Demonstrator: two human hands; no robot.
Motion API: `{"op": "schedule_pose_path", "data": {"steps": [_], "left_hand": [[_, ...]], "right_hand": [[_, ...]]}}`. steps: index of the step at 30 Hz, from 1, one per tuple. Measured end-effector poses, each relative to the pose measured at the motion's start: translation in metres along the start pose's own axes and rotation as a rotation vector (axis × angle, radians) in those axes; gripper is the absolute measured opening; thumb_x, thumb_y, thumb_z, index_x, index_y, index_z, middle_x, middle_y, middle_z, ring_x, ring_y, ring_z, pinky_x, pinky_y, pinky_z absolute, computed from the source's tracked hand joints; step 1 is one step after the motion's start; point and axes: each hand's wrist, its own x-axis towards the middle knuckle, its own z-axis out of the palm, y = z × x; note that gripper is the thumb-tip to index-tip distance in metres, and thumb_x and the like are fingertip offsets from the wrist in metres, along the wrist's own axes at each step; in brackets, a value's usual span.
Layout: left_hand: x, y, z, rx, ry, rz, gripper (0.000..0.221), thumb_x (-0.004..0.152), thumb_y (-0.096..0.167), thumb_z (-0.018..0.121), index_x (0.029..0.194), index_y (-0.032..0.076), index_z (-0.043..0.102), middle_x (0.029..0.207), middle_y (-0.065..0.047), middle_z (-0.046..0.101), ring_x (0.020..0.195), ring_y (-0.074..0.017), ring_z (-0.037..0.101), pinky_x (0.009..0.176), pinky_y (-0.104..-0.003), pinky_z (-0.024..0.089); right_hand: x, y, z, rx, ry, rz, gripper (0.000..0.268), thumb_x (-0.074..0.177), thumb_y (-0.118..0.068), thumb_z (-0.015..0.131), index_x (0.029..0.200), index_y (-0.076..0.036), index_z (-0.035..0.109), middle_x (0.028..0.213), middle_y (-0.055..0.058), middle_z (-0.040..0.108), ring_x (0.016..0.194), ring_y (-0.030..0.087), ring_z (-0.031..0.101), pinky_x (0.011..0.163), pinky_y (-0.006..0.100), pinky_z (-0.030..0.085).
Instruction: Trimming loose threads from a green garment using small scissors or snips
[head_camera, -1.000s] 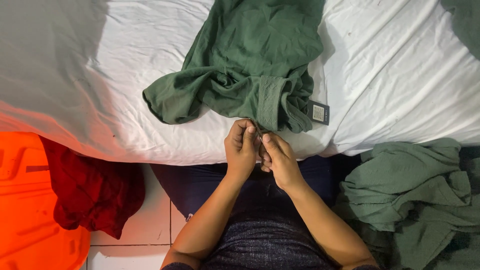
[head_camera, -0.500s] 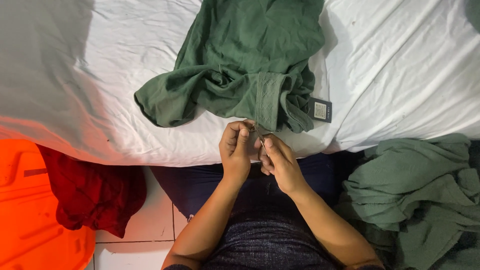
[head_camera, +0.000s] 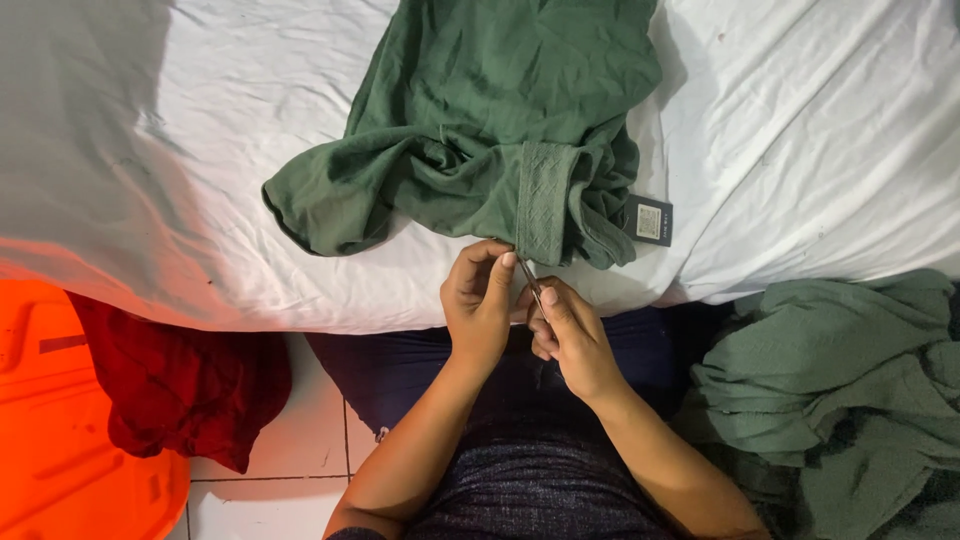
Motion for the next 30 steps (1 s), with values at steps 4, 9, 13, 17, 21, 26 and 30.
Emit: {"op": "schedule_pose_path", "data": {"steps": [4,9,13,17,21,26,30], "left_hand": [[-0.003,-0.006,0.000,0.000,0.006,-0.019,0.005,0.100,0.006,0.064,0.098,0.002,0.066,0.069,-0.005,0.063,0.063,-0.0103,0.055,0.062,-0.028,0.049],[-0.004,-0.002,0.002,-0.116,0.017,-0.011,0.007,0.103,0.005,0.057,0.097,0.003,0.061,0.062,-0.007,0.060,0.051,-0.0133,0.057,0.053,-0.029,0.048],[-0.005,-0.007,0.001,-0.072,0.007,-0.005,0.008,0.102,0.005,0.059,0.095,0.002,0.062,0.061,-0.006,0.059,0.053,-0.0102,0.053,0.053,-0.027,0.047],[0.000,0.008,-0.001,-0.093,-0.042,0.018,0.009,0.102,0.006,0.057,0.095,0.002,0.062,0.063,-0.009,0.062,0.055,-0.0138,0.056,0.058,-0.029,0.048],[0.001,0.005,-0.004,-0.122,-0.026,0.033,0.010,0.103,0.007,0.057,0.094,0.003,0.061,0.082,-0.012,0.068,0.074,-0.0151,0.059,0.072,-0.034,0.051],[0.004,0.006,-0.005,-0.149,-0.038,0.051,0.016,0.104,0.011,0.056,0.092,0.002,0.060,0.095,-0.017,0.070,0.089,-0.0211,0.062,0.086,-0.038,0.050],[0.003,-0.003,-0.006,0.040,-0.066,0.072,0.013,0.095,-0.002,0.067,0.107,0.001,0.062,0.094,-0.012,0.070,0.091,-0.0205,0.067,0.087,-0.039,0.054]], "right_hand": [[0.000,0.002,0.002,0.008,-0.013,0.010,0.042,0.112,-0.028,0.039,0.104,0.005,0.063,0.064,0.002,0.041,0.044,0.005,0.034,0.043,0.027,0.048],[0.000,0.001,0.006,0.022,-0.007,0.026,0.040,0.112,-0.027,0.039,0.105,0.005,0.062,0.065,0.001,0.039,0.046,0.006,0.035,0.044,0.027,0.047],[0.006,-0.002,0.008,-0.018,-0.009,0.015,0.041,0.112,-0.028,0.038,0.103,0.003,0.063,0.062,0.002,0.040,0.044,0.007,0.036,0.043,0.027,0.047],[0.007,0.000,0.013,0.001,0.058,0.032,0.036,0.112,-0.025,0.042,0.099,0.002,0.062,0.061,0.001,0.039,0.047,0.007,0.037,0.046,0.026,0.047],[0.007,0.005,0.009,-0.027,0.068,0.038,0.038,0.111,-0.026,0.045,0.094,0.003,0.063,0.059,0.000,0.038,0.047,0.008,0.038,0.045,0.026,0.048],[-0.006,-0.003,-0.005,-0.284,0.091,-0.261,0.034,0.105,-0.028,0.049,0.098,0.002,0.065,0.064,0.005,0.048,0.049,0.011,0.046,0.050,0.028,0.051],[0.007,-0.039,-0.006,-0.731,0.242,-0.585,0.025,0.097,-0.015,0.072,0.104,0.001,0.054,0.072,0.004,0.044,0.060,0.009,0.044,0.061,0.029,0.049]]}}
